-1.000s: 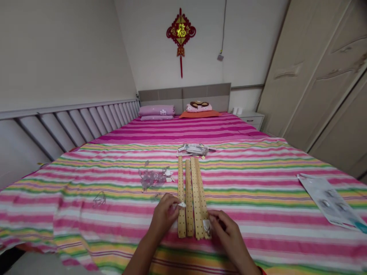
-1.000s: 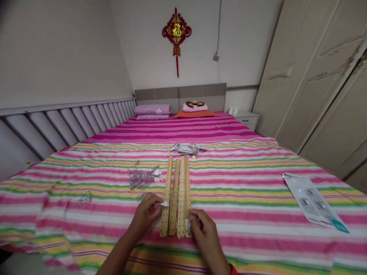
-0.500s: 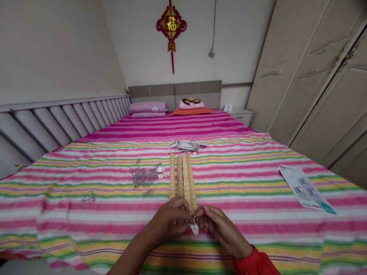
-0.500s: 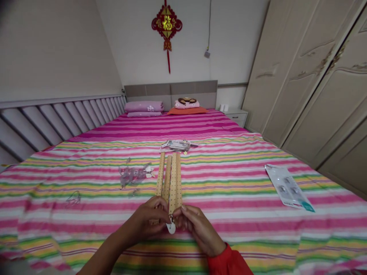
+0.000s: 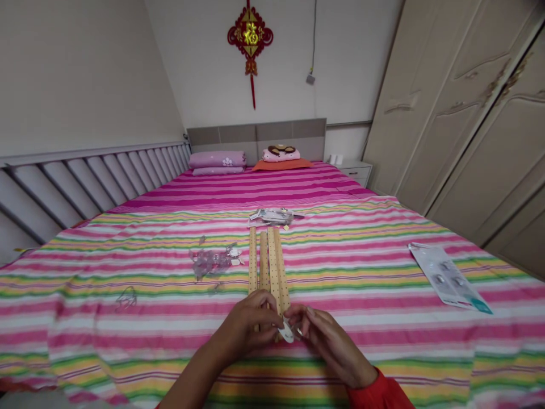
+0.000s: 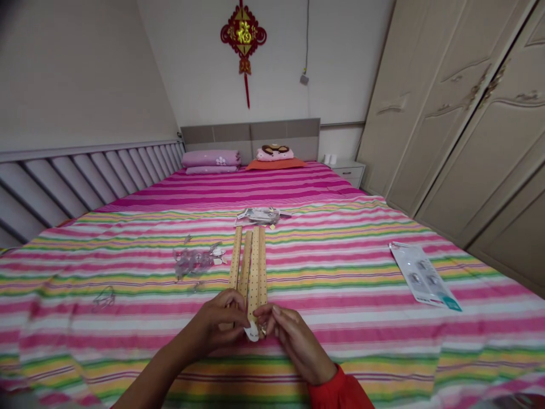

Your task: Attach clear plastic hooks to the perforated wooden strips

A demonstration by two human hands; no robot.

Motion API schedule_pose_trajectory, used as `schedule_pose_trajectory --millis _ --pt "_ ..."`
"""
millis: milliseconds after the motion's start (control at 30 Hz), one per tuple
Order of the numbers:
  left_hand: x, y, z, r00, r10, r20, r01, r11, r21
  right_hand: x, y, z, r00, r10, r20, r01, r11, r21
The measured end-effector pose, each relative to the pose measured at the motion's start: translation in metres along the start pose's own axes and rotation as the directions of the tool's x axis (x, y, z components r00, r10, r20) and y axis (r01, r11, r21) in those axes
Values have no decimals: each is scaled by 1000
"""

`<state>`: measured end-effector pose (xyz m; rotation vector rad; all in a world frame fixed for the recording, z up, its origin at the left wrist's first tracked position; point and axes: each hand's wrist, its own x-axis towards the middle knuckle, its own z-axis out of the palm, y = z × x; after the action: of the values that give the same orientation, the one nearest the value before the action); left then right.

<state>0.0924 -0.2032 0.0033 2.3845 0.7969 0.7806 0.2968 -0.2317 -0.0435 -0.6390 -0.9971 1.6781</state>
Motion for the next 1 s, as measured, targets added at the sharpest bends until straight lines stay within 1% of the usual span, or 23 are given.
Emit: schedule_pose_trajectory --millis 100,167,267,333,433,500,567,667,800,900,1000 --pt "1 -3 1 1000 -6 8 6 1000 -21 4 5 -4 994 58 -96 -64 996 -63" --pt "3 -5 3 1000 -3 19 3 1000 -25 7 6 -4 989 107 -103 -117 988 -100" --pt "8 -7 6 1000 1 23 0 1000 -8 9 5 -2 986 144 -84 -152 983 -101" --pt "13 -9 7 1000 1 18 -1 1000 4 11 4 -3 985 141 -100 -150 985 -85" --pt "21 -12 6 1000 -2 12 2 1000 0 17 5 -8 980 125 -156 -136 989 -58" --pt "27 -14 7 1000 -31 0 31 999 -13 23 5 -13 973 112 -202 -122 992 -37" --pt "32 -18 9 996 -87 -23 86 996 -35 29 6 -15 965 98 -243 -107 994 -24" --pt "35 -28 17 989 -140 -54 134 985 -109 36 10 -17 955 93 -282 -107 994 -32" --pt "37 -45 29 978 -154 -141 127 974 -186 42 16 -19 940 59 -336 -77 996 -41" --pt "39 -53 34 965 -181 -189 136 964 -228 44 18 -23 946 51 -320 -71 996 -53" --pt "39 -55 36 957 -213 -199 152 948 -280 44 18 -25 953 49 -300 -76 994 -79"
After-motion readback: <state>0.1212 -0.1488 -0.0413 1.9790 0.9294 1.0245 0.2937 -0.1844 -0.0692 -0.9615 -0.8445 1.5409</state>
